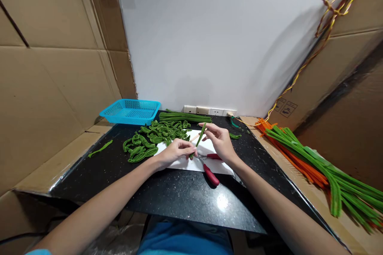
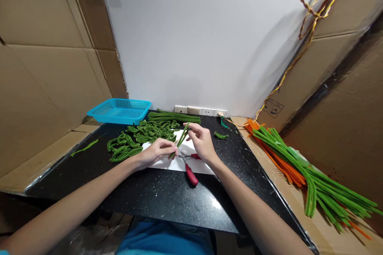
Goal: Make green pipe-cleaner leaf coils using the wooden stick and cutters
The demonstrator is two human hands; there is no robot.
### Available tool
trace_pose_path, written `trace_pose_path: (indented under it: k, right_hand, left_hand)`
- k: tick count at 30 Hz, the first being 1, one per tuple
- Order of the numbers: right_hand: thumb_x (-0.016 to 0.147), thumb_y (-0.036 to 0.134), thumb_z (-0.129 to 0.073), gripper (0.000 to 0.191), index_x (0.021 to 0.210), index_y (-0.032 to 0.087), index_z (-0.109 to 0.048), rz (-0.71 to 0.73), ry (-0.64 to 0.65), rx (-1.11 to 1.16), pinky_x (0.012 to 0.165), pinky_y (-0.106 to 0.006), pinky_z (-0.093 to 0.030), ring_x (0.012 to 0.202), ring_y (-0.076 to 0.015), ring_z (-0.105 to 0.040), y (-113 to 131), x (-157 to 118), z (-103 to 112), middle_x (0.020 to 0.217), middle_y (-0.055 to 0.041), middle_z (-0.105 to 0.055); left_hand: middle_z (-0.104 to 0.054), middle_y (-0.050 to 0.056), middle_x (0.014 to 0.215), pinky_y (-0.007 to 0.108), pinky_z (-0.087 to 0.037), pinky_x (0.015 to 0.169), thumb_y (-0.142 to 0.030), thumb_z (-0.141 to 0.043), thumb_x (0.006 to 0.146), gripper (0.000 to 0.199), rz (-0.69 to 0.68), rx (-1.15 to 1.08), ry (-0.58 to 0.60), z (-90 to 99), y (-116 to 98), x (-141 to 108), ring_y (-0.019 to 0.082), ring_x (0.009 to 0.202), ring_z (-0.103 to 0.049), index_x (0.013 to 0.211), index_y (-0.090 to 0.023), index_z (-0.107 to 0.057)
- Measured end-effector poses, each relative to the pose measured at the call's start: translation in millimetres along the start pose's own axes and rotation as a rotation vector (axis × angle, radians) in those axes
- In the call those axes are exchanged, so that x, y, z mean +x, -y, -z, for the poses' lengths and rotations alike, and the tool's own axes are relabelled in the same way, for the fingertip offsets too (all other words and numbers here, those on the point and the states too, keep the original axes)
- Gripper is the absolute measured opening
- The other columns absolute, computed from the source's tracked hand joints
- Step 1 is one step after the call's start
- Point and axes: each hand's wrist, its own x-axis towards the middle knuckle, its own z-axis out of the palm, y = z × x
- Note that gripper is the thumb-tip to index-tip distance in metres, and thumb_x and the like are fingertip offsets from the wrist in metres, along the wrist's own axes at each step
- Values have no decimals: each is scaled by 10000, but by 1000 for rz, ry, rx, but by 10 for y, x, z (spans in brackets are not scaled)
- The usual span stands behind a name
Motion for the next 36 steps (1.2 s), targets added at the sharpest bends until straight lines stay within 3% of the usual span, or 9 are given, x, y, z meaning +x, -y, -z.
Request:
trace_pose_path:
  k: [4, 8, 11, 15, 17, 23, 29, 36]
  right_hand:
    - [948, 480, -657, 315, 991, 221, -832, -23, 14, -16, 669, -361, -640, 842, -230, -701, 6, -5, 16, 1077, -81, -754]
    - [913, 516, -718, 345, 1080, 225, -798, -60, 25, 78, 768, -396, -656, 912, -247, -720, 7, -5, -16, 1103, -74, -757]
    - [824, 465, -830, 372, 1098, 220, -773, -44, -31, 85, 792, -402, -662, 956, -255, -716, -13, -12, -41, 1196, -86, -731]
    - [819, 445, -839, 316, 1018, 214, -756, -62, -86, 123, 804, -406, -666, 934, -255, -732, -33, -23, -33, 1120, -81, -724]
    - [820, 445, -839, 312, 1017, 220, -753, -85, -90, 155, 795, -408, -669, 909, -252, -742, -29, -22, -22, 1127, -79, -720]
    - [813, 447, -837, 317, 1021, 223, -752, -164, -83, 280, 773, -415, -660, 894, -261, -760, -30, 4, -8, 1141, -78, -732]
    - [834, 413, -805, 258, 999, 227, -733, -178, -3, 375, 889, -465, -627, 977, -286, -768, -6, -6, -16, 1224, -88, -727]
    - [865, 419, -779, 264, 1051, 239, -724, -180, 77, 310, 841, -457, -646, 987, -273, -756, 6, -24, -57, 1266, -81, -709]
  left_hand:
    - [-724, 69, 753, 253, -451, 661, -477, -756, 880, 350, -27, 128, 7, -27, 25, 16, 159, 666, -591, 783, -144, -807]
    - [-707, 59, 738, 259, -502, 633, -479, -767, 866, 345, -78, 141, -73, -59, 65, 33, 166, 652, -630, 840, -136, -790]
    - [-719, 79, 824, 264, -543, 572, -489, -784, 844, 399, -95, 76, -151, -71, 85, 33, 163, 632, -649, 994, -121, -753]
    - [-745, 68, 865, 245, -558, 526, -429, -847, 802, 651, -83, 27, -191, -81, 75, 20, 162, 611, -685, 1332, -162, -580]
    - [-750, 66, 855, 232, -554, 512, -431, -854, 804, 718, -70, 11, -177, -76, 69, 24, 170, 620, -704, 1386, -168, -526]
    - [-775, 162, 887, 231, -531, 455, -635, -742, 856, 626, 36, -194, -118, -13, 91, 71, 177, 572, -704, 1160, -91, -686]
    - [-775, 182, 954, 196, -519, 484, -524, -806, 853, 475, 113, -236, 9, -59, 34, 9, 165, 652, -709, 1015, -80, -757]
    - [-782, 171, 960, 190, -496, 421, -499, -813, 848, 447, 115, -169, 63, -114, 68, -7, 153, 593, -701, 1018, -89, -764]
